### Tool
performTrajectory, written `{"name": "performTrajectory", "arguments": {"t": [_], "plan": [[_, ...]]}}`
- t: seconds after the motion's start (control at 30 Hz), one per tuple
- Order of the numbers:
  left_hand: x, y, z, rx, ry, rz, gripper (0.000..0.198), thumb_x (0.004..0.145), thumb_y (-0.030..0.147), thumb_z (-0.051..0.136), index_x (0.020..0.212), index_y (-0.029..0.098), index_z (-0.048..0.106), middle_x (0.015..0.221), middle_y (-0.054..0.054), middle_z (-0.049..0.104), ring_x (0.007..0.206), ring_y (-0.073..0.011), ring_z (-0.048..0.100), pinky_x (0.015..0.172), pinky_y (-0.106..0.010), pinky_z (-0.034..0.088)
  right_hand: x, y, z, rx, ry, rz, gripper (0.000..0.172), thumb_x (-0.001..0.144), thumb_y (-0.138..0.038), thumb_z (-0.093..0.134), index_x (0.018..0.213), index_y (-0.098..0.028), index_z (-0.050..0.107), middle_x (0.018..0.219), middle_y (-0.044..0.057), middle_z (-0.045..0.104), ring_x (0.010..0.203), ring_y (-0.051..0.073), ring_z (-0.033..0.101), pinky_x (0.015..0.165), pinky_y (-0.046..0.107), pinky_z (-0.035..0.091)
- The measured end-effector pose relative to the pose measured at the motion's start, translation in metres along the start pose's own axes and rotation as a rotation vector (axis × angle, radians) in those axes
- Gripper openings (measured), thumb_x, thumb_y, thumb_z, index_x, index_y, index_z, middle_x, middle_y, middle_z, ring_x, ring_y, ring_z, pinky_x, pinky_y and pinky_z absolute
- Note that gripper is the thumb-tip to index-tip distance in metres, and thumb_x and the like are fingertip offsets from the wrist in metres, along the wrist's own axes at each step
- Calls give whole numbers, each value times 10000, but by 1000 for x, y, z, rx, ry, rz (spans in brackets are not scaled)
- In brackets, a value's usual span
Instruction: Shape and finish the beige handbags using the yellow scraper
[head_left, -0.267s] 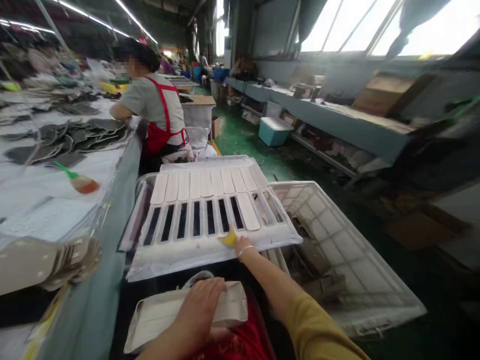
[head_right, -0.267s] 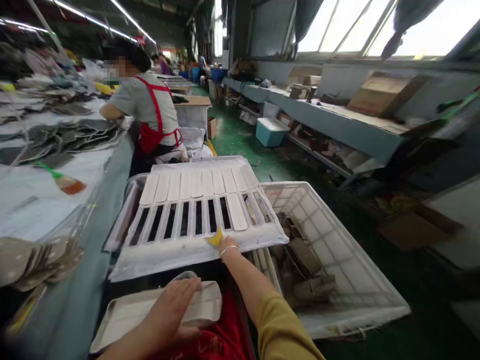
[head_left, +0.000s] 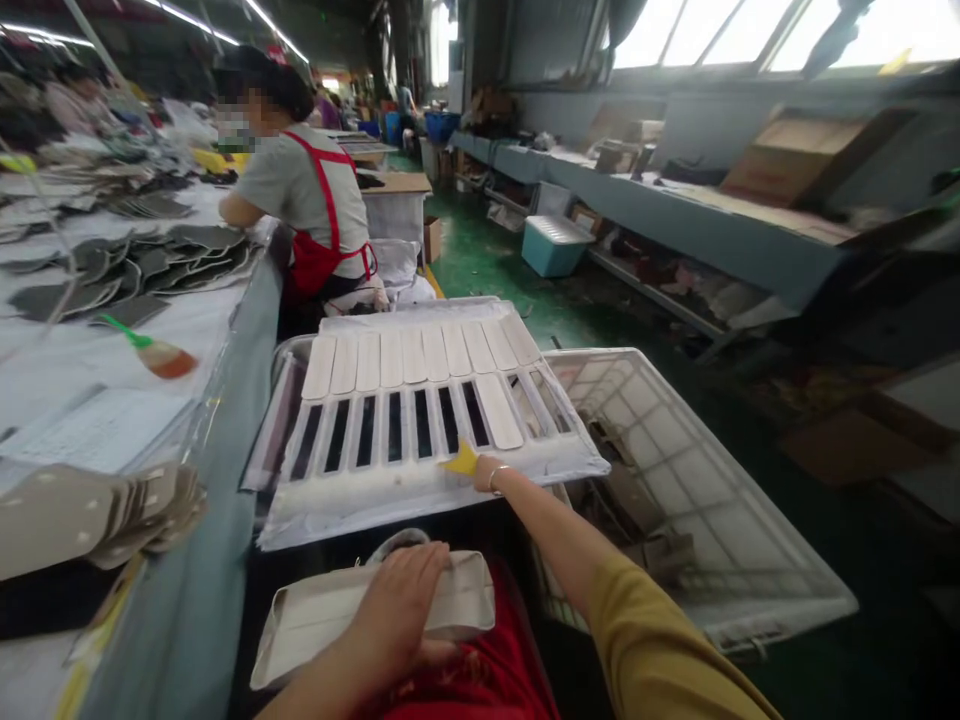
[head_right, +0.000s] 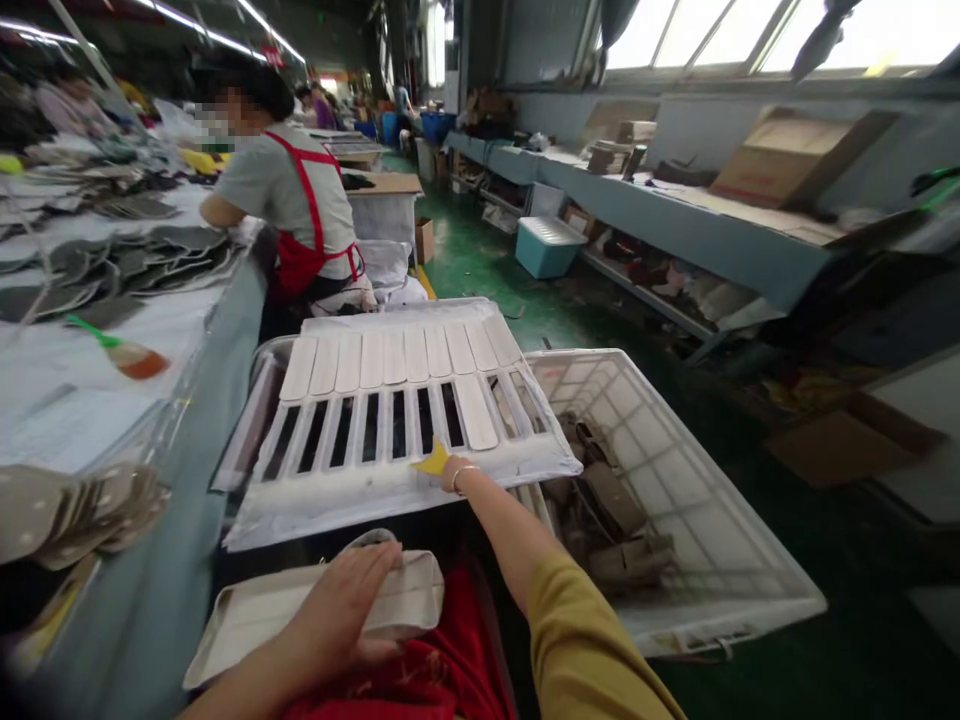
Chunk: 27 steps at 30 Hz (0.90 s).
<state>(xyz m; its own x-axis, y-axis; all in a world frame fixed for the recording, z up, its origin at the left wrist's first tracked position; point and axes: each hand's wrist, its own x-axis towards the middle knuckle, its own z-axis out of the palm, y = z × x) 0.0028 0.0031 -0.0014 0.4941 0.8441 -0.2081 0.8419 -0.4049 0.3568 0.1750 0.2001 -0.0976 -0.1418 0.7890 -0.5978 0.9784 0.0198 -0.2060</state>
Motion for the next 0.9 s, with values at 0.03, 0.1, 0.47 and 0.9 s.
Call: {"name": "performTrajectory", "arguments": {"t": [0.03,0.1,0.47,0.9], "plan": [[2,2,-3,-10,-22,-13,946,509,502,730,1288,77,405,1305,-206,468,1173,-334,447,1014,-473,322,2,-1,-2,22,-26,4,237,858,-316,535,970,-113,580,918,45,614,785,136,595,701,319,510],[5,6,-11,-39,-60,-28,948,494,489,737,1283,81,409,1298,-198,476,1169,-325,451,1015,-461,319,3,-4,-5,72,-38,10,265,855,-355,530,950,-114,585,892,43,620,768,134,596,697,317,501],[52,-27,-48,-1025,-385,-209,559,783,639,386,992,164,594,1076,-92,654,1010,-238,581,913,-348,397,-126,59,-29,321,31,-321,473,864,-544,333,895,-152,597,824,41,619,735,156,538,638,243,398],[71,-16,-26,-1446,-450,-528,755,765,684,386,1259,113,414,777,-89,719,752,-232,652,737,-329,461,-184,11,-12,-230,209,-294,514,915,-460,213,826,-174,631,814,95,671,737,212,620,646,300,389]]}}
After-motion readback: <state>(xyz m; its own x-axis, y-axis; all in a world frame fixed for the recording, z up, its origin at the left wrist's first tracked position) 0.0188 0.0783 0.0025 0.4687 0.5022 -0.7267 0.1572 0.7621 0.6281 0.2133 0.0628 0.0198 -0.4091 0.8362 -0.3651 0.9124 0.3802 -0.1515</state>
